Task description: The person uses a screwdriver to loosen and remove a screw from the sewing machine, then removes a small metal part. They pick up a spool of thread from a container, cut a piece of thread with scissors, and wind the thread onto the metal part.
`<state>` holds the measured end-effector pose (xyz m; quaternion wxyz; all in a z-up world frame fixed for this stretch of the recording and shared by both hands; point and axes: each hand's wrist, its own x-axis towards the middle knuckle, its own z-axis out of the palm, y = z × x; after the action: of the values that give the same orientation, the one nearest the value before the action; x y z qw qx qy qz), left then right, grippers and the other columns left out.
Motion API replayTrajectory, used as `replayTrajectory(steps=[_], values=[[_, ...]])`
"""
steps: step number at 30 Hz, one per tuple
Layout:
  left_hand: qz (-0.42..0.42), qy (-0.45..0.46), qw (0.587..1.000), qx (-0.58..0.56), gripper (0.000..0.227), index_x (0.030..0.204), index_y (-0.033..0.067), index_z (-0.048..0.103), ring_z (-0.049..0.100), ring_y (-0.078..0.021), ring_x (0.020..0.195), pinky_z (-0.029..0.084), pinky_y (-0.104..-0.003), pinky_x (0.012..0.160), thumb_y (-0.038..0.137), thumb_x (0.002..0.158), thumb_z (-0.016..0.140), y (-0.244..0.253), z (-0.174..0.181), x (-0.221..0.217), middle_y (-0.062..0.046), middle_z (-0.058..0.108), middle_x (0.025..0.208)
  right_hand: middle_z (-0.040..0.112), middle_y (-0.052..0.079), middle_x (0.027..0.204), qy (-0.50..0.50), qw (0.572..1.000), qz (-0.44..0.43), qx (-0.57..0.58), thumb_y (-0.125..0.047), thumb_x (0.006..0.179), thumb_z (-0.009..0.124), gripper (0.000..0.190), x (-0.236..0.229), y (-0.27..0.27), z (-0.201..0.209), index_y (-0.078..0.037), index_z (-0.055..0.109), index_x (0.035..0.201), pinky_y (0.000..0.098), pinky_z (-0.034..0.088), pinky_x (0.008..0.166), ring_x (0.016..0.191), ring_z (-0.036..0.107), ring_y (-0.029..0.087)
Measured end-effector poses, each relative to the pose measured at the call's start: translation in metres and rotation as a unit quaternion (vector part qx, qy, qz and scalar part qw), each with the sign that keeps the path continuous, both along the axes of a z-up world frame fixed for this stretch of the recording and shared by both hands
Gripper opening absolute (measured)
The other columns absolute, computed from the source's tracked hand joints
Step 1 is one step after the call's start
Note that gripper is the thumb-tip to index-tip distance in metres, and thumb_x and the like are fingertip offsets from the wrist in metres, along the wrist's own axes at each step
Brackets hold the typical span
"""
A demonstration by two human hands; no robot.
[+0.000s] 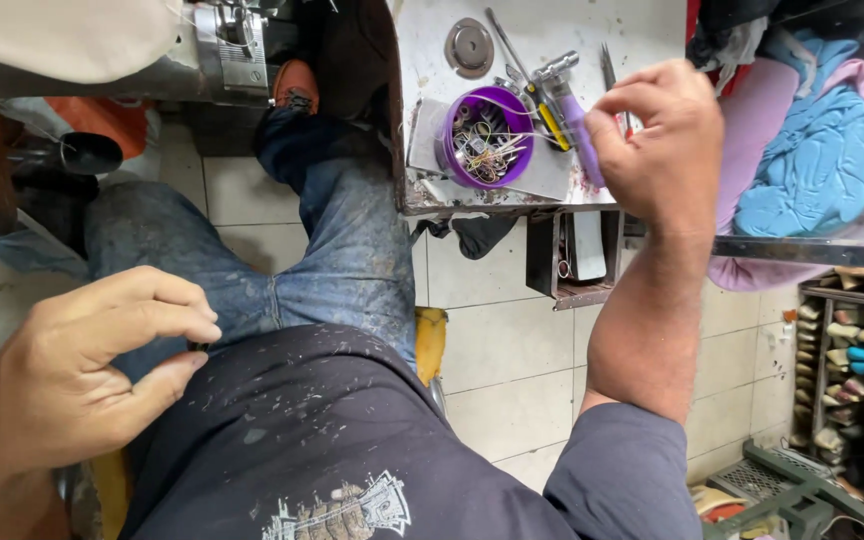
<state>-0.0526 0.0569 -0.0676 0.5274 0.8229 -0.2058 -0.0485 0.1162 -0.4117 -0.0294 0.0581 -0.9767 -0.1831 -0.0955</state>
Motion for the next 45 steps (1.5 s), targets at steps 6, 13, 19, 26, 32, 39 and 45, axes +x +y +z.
replayTrajectory(steps=[6, 13, 19, 26, 32, 39, 45], values=[[-0.015, -0.003, 1.000, 0.015, 0.016, 0.095, 0.0116, 0.074, 0.071, -0.0152, 0.082, 0.054, -0.026, 0.078, 0.005, 0.080, 0.073, -0.003, -0.006, 0.003, -0.005, 0.072, 0.098, 0.046, 0.020, 0.147, 0.243, 0.966, -0.085, -0.005, -0.049, 0.084, 0.078, 0.061, -0.028, 0.075, -0.010, -0.012, 0.065, 0.131, 0.0634, 0.039, 0.108, 0.134, 0.046, 0.034], [0.011, 0.012, 0.999, 0.049, 0.016, 0.092, 0.0113, 0.075, 0.072, -0.0149, 0.080, 0.054, -0.025, 0.079, 0.003, 0.078, 0.072, 0.008, -0.017, -0.003, -0.005, 0.073, 0.096, 0.069, 0.002, 0.110, -0.002, 0.982, -0.037, 0.185, -0.031, 0.070, 0.090, 0.023, -0.041, 0.040, -0.102, -0.019, 0.074, 0.082, 0.0363, 0.048, 0.076, 0.096, 0.067, 0.017], [0.031, 0.003, 0.995, 0.097, 0.017, 0.093, 0.0129, 0.073, 0.072, -0.0145, 0.083, 0.054, -0.026, 0.081, 0.005, 0.078, 0.071, 0.020, -0.020, -0.003, -0.003, 0.074, 0.095, 0.071, 0.013, 0.110, -0.009, 0.975, -0.020, 0.221, -0.027, 0.076, 0.091, 0.026, 0.016, 0.045, -0.062, -0.012, 0.076, 0.092, 0.0395, 0.056, 0.077, 0.100, 0.068, 0.026], [0.093, 0.070, 0.981, 0.158, 0.015, 0.087, 0.0156, 0.077, 0.074, -0.0140, 0.086, 0.053, -0.027, 0.085, 0.007, 0.075, 0.074, 0.027, -0.039, -0.020, 0.000, 0.077, 0.095, 0.070, 0.014, 0.105, -0.043, 0.980, 0.045, 0.191, -0.038, 0.087, 0.082, 0.025, 0.135, 0.114, -0.023, -0.014, 0.074, 0.092, 0.0472, 0.053, 0.075, 0.094, 0.065, 0.030], [0.137, 0.156, 0.965, 0.161, 0.015, 0.086, 0.0152, 0.078, 0.073, -0.0125, 0.082, 0.054, -0.027, 0.077, 0.009, 0.073, 0.073, 0.036, -0.066, -0.049, 0.001, 0.077, 0.093, 0.067, 0.016, 0.110, 0.044, 0.981, 0.083, 0.168, -0.041, 0.088, 0.083, 0.037, 0.213, 0.230, -0.041, -0.010, 0.073, 0.106, 0.0466, 0.053, 0.085, 0.099, 0.062, 0.031], [0.241, 0.373, 0.871, 0.212, 0.013, 0.086, 0.0239, 0.086, 0.078, -0.0036, 0.092, 0.049, -0.020, 0.089, 0.034, 0.082, 0.079, 0.031, -0.070, -0.077, 0.008, 0.078, 0.098, 0.065, 0.020, 0.101, -0.016, 0.990, 0.077, 0.116, -0.053, 0.086, 0.079, 0.045, 0.297, 0.335, -0.090, -0.016, 0.074, 0.111, 0.0552, 0.049, 0.072, 0.093, 0.061, 0.044], [0.308, 0.404, 0.836, 0.209, 0.025, 0.090, 0.0308, 0.092, 0.082, 0.0000, 0.081, 0.060, -0.014, 0.082, 0.033, 0.086, 0.067, 0.023, -0.099, -0.095, 0.015, 0.082, 0.101, 0.071, 0.013, 0.090, -0.180, 0.976, 0.053, 0.109, -0.055, 0.080, 0.083, 0.052, 0.345, 0.361, -0.131, -0.019, 0.062, 0.110, 0.0538, 0.053, 0.051, 0.074, 0.067, 0.038]])
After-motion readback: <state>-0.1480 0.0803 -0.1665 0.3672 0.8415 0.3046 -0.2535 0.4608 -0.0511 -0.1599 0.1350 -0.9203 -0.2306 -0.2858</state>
